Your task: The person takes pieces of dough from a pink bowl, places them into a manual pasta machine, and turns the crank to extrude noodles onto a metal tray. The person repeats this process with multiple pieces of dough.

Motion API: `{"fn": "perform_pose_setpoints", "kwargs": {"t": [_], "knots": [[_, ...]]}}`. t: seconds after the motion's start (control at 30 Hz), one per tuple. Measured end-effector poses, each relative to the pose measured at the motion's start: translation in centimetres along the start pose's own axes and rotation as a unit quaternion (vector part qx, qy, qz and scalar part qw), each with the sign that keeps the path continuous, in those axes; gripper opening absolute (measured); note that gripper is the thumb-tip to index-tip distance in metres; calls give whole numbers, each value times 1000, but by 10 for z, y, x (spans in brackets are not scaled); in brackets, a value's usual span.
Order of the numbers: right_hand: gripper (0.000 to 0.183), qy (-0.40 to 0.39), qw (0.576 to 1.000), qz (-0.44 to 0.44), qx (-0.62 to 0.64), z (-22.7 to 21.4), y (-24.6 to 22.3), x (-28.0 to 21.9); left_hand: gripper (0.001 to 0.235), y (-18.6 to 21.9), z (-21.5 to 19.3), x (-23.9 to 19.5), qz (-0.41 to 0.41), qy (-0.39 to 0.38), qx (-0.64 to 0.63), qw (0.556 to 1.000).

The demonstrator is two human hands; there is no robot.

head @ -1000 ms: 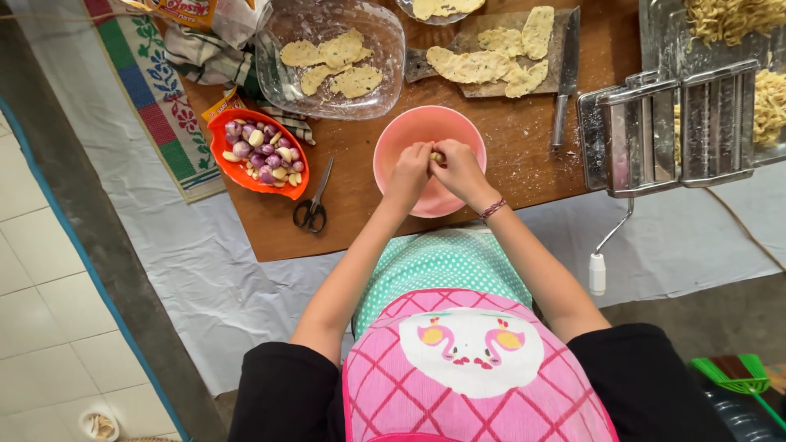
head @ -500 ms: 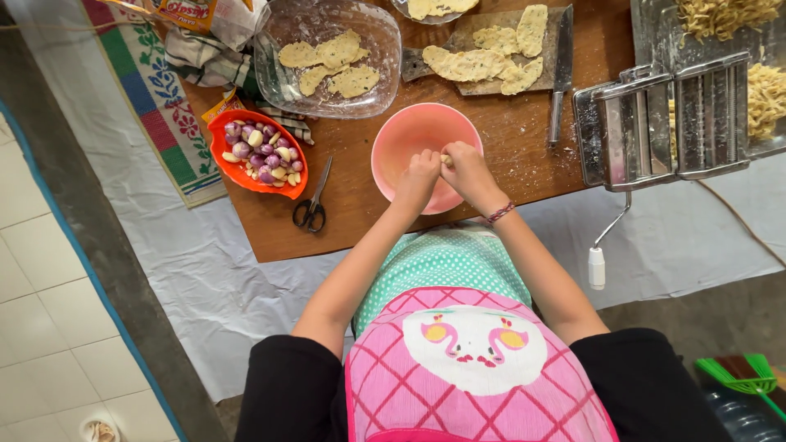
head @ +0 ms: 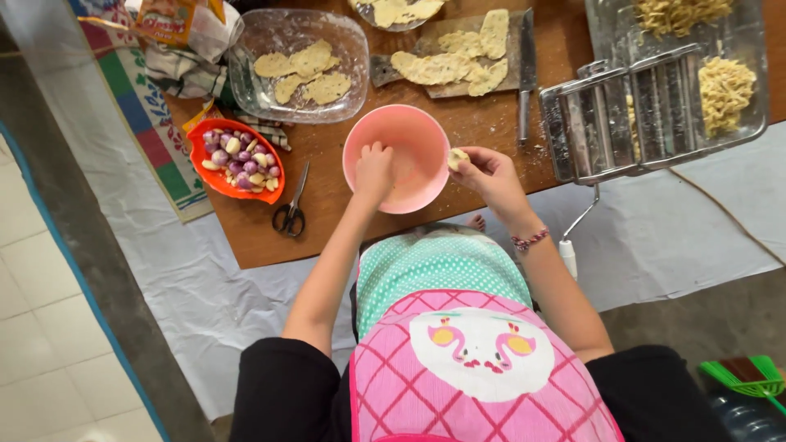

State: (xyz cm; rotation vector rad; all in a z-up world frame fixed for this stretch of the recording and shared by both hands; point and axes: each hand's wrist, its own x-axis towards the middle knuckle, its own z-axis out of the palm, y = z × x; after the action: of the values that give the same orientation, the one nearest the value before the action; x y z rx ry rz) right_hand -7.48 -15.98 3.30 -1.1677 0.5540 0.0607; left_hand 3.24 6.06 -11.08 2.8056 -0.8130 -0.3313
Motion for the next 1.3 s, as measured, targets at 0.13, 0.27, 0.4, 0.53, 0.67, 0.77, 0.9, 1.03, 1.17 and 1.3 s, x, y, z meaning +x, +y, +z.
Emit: {"fn": "perform_pose_setpoints", "kwargs": {"t": [0.13,0.27,0.4,0.53,0.67,0.77,0.9,1.03,1.17,1.3], "knots": [[22,33,997,-48,-44,-45,17,-3,20,65,-27,4,11,70,-177,982],[15,88,991,-96,-41,-77,28,-10,27,161,-57,1,15,54,-512,857],[14,118,988,-101,-23,-108,25,-28,40,222,-81,-4,3,-31,-610,792],[17,124,987,-98,25,-144,12,-51,34,249,-76,0,35,-55,-616,785],[20,173,972,-138,-75,-181,24,-64,31,284,-60,-3,76,-84,-593,798],[22,215,930,-187,-231,-202,12,-81,24,306,-50,10,98,-78,-561,818],[71,208,909,-89,-350,-209,-21,-123,18,321,-38,53,169,13,-491,854],[52,121,907,57,-400,-224,-3,-140,16,333,-35,108,259,17,-438,861],[57,12,886,222,-408,-206,25,-159,23,337,-14,137,310,-38,-390,866],[27,152,926,149,-312,-200,26,-170,18,337,-15,147,387,24,-186,903]]}}
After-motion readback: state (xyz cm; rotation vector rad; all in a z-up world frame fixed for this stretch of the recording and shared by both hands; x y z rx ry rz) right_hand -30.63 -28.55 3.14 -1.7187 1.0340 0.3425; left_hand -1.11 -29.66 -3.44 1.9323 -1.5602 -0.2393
